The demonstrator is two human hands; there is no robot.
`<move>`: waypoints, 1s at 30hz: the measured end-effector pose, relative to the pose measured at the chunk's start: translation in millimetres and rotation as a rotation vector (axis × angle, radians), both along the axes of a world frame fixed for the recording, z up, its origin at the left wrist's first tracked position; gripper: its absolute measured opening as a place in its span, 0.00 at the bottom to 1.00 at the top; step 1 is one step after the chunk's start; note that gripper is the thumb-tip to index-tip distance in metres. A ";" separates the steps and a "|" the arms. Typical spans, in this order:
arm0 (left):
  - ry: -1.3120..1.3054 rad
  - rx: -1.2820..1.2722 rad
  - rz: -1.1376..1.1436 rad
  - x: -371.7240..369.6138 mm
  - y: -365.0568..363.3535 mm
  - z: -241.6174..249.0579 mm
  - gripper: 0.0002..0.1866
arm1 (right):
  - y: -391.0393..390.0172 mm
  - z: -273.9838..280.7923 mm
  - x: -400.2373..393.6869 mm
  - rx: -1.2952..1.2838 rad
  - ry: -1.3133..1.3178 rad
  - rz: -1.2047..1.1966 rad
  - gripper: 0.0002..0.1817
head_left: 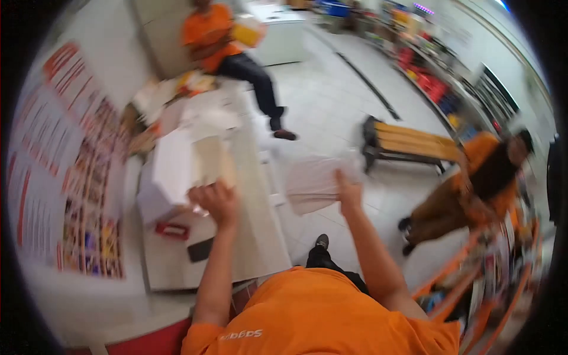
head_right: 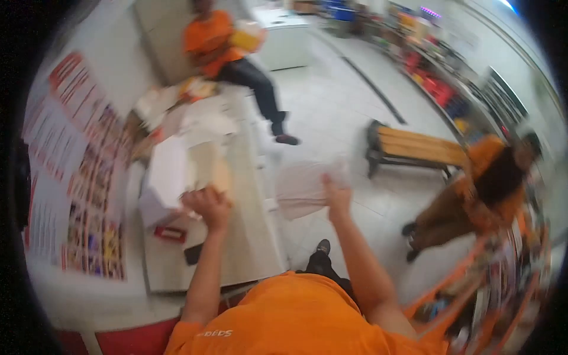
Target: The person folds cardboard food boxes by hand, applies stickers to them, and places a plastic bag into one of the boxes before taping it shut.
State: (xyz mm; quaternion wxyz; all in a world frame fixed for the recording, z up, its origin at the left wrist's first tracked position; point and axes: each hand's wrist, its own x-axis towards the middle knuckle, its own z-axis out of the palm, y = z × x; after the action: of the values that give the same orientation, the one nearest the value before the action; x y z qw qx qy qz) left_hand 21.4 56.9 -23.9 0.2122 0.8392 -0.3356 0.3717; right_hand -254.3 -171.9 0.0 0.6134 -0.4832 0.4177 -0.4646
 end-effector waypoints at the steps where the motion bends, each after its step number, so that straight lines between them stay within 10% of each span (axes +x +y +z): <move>1: 0.019 -0.038 -0.015 -4.0 3.4 9.5 0.19 | 1.6 22.7 16.2 -0.005 -0.081 0.068 0.24; 13: 0.133 -0.200 -0.133 12.4 24.2 17.7 0.34 | 10.3 228.2 262.7 -0.397 0.374 0.605 0.28; 20: 0.205 -0.307 -0.176 17.2 21.1 2.7 0.31 | 53.5 210.6 362.9 -0.927 0.866 0.775 0.29; 26: 0.175 -0.288 -0.180 19.9 21.2 10.3 0.29 | 118.3 184.3 380.3 -1.224 0.857 0.793 0.16; 30: 0.193 -0.282 -0.172 16.0 16.6 7.6 0.25 | 158.0 169.6 365.1 -1.360 0.828 0.845 0.26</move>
State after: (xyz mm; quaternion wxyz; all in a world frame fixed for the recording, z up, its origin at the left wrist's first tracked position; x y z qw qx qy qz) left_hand 37.4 73.6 -16.3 0.3897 0.8012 -0.3288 0.3133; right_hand 110.7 -13.9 169.6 0.1150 -0.9836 0.0278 -0.1359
